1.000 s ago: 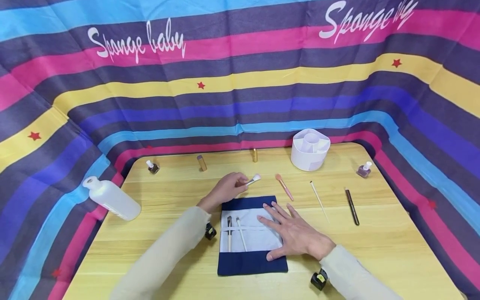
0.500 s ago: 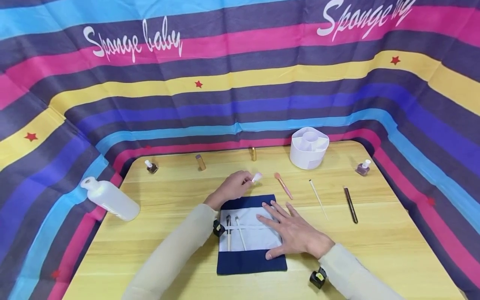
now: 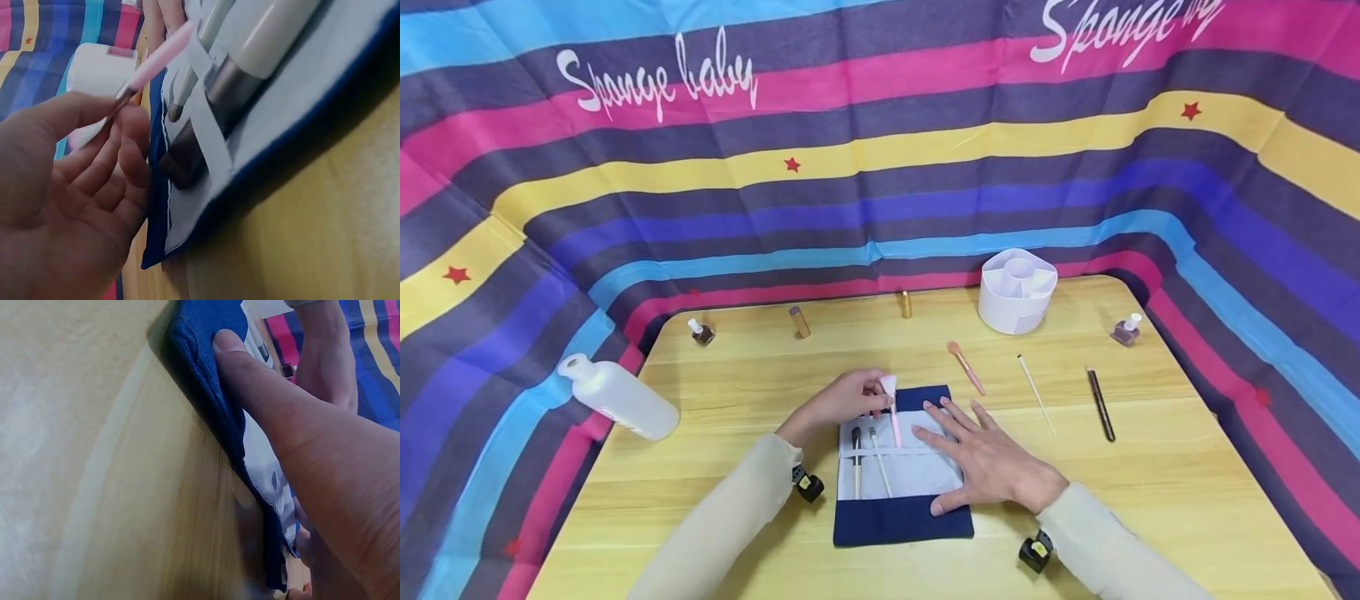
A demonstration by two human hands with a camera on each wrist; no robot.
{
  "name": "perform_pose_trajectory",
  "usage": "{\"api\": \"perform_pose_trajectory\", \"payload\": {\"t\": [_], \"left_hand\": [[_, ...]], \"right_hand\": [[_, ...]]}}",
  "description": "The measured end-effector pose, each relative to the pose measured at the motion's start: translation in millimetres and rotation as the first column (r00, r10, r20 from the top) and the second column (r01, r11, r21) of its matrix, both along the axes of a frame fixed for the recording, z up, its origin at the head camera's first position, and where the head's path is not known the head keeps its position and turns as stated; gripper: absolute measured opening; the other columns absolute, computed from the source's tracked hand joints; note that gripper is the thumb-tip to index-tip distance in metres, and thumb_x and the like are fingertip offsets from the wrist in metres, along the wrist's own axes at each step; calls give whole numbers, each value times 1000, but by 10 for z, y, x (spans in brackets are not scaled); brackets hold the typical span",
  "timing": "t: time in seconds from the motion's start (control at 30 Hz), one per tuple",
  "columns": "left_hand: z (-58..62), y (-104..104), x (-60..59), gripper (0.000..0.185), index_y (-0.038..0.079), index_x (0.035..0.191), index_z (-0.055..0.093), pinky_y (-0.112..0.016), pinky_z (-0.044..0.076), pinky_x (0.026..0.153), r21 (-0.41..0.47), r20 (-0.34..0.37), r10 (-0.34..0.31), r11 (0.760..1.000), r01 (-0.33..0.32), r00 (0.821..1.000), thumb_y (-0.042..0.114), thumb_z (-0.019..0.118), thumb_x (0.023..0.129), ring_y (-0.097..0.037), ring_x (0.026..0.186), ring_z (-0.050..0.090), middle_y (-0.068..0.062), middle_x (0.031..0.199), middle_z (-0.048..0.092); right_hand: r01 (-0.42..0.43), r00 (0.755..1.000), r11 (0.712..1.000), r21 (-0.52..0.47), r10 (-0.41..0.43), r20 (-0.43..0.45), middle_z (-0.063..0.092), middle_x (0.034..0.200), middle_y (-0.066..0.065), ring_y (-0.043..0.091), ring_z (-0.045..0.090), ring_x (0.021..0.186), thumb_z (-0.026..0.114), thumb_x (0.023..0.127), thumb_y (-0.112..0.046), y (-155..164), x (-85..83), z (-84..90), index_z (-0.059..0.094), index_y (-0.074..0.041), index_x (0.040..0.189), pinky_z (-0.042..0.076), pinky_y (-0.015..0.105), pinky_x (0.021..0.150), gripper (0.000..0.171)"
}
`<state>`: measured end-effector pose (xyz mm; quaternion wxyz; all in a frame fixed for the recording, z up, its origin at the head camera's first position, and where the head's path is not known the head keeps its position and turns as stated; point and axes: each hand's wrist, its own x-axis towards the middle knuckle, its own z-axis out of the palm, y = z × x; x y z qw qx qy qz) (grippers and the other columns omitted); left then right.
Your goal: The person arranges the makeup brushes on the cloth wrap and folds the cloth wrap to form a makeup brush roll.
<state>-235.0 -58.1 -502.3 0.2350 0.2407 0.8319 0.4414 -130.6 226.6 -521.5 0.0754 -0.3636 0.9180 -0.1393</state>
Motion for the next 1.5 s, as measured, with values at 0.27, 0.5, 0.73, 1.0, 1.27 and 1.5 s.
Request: {"api": "perform_pose_trajectory", "payload": {"t": [0.27,0.5,0.73,1.0,1.27,1.5], "left_hand": [[0,2,189,20,16,91,65,-19,42,64,-162,-57,-242,960,230,969,26,70,107,-3,67,52,10,77,60],[71,66,290,15,16,106,77,-21,46,74,-228,-151,-245,951,207,958,22,65,111,-4,79,55,8,91,68],[40,116,320,16,17,105,83,-18,45,78,-262,-182,-319,927,267,930,19,67,108,-1,80,53,10,90,70],[125,-2,369,24,22,125,80,-37,48,105,-383,-288,-320,902,197,903,35,67,108,-14,119,58,4,128,72],[236,-289,461,101,32,172,35,-60,10,138,-649,-182,-444,725,232,877,74,75,90,-29,172,8,3,185,14],[161,-317,479,122,34,177,12,-54,-1,139,-693,-106,-496,658,293,862,79,78,84,-28,172,-11,2,185,-8]], "right_hand": [[3,1000,1000,7,-2,-2,23,182,15,46,23,166,65,86,-87,10,-9,-18,38,-23,171,24,79,126,110],[1,1000,1000,5,-1,-5,24,181,16,47,25,166,64,87,-88,22,-22,-17,40,-21,170,25,80,124,109],[-1,1000,1000,20,1,-16,25,181,16,46,26,165,63,87,-88,37,-25,-6,42,-21,170,26,79,124,109],[3,1000,1000,9,-3,-2,24,181,16,47,26,165,64,87,-87,26,-29,-4,41,-22,170,26,80,124,108],[4,1000,1000,19,-4,-9,24,181,16,47,26,165,64,87,-88,8,-29,-19,42,-21,170,26,79,125,109],[14,999,1000,5,-14,-37,31,179,15,46,31,163,65,88,-86,13,-57,0,44,-22,169,30,78,124,105]]}}
